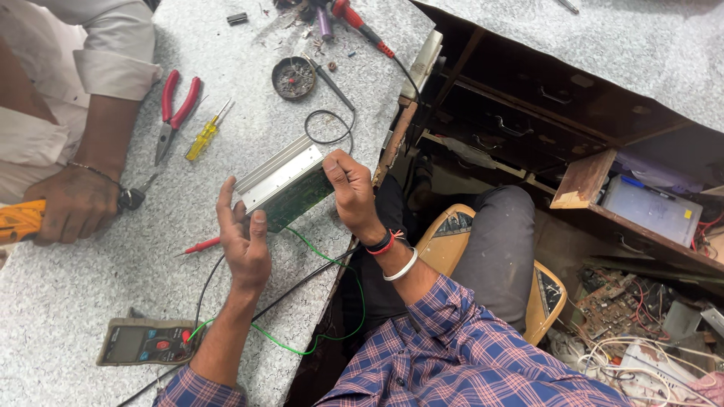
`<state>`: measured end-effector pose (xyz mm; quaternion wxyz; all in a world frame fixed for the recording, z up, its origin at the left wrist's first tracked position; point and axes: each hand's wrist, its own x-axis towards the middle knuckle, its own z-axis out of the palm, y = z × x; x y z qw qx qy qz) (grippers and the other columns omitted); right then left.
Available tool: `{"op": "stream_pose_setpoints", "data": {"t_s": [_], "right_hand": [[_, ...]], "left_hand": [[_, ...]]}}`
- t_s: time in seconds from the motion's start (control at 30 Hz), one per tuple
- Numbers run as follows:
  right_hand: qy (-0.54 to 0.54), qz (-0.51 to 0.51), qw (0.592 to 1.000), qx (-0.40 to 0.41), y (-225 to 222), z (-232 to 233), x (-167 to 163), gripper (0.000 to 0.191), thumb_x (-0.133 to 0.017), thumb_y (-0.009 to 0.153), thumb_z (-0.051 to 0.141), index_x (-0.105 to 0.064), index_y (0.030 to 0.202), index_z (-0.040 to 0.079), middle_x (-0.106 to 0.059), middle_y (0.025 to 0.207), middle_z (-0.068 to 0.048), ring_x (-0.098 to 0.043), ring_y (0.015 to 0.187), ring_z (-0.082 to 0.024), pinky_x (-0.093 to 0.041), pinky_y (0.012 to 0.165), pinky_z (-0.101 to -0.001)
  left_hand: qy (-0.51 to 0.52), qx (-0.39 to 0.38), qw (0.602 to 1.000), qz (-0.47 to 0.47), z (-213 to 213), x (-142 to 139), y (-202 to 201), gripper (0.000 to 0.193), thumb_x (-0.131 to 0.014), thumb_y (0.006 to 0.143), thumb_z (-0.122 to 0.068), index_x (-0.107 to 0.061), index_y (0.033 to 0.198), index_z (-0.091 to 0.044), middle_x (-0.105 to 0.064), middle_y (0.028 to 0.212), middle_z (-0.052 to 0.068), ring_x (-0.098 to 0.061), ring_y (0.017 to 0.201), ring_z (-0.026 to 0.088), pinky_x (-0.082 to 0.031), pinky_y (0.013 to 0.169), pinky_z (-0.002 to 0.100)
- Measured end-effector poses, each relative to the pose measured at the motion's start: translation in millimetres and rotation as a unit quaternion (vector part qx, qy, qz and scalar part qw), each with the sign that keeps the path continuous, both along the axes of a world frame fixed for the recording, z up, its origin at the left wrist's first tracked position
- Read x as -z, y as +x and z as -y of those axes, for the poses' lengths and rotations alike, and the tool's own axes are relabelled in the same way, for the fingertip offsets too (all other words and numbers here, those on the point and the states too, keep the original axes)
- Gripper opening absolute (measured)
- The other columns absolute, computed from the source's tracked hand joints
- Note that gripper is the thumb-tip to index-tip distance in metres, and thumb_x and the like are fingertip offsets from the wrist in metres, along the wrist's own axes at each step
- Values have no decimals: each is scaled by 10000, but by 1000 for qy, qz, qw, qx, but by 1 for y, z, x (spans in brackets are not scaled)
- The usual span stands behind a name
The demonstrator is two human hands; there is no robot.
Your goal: The person works on a green circuit board at a repair bench, using a soldering iron on its components and probing the board with multimeter test leads. They turn the board over, carry it to a lower shelf area, and continue testing it with the multimeter probes.
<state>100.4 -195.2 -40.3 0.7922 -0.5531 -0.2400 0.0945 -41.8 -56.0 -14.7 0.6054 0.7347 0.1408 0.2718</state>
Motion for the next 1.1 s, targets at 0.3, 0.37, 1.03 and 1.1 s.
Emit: {"op": "stream_pose_setpoints", "data": {"t_s": [0.3, 0.37, 1.03, 1.1], "right_hand": [[12, -24, 1000, -6, 0, 1, -1, 300, -521, 1111, 232, -579, 898, 28, -433, 808, 81, -338, 791, -34, -307, 704, -230], [10, -27, 1000, -5, 1, 2, -1, 301, -524, 1111, 231, -583, 898, 26, -433, 804, 80, -339, 787, -34, -304, 702, -228], [39, -39, 998, -23, 2, 4, 7, 283, -504, 1098, 214, -598, 908, 27, -512, 830, 66, -392, 820, -37, -347, 760, -227], [39, -37, 998, -20, 2, 4, 8, 279, -503, 1096, 211, -601, 912, 25, -507, 834, 69, -387, 824, -36, -343, 762, -225]], "left_hand": [[20, -2, 1000, 7, 2, -3, 1, 670, -539, 1102, -318, -273, 1604, 37, -372, 1617, 189, -456, 1461, 280, -331, 1265, 414], [8, 1, 1000, 4, 3, -5, 1, 675, -542, 1097, -323, -272, 1601, 35, -388, 1594, 190, -487, 1416, 271, -376, 1222, 399], [-31, 18, 999, 14, 4, -3, 2, 686, -549, 1094, -276, -210, 1618, 7, -632, 1291, 211, -602, 1204, 203, -473, 1041, 319], [-14, 16, 1000, 15, 4, -3, 1, 673, -545, 1102, -274, -218, 1620, 4, -629, 1310, 209, -598, 1229, 207, -468, 1061, 322]]}}
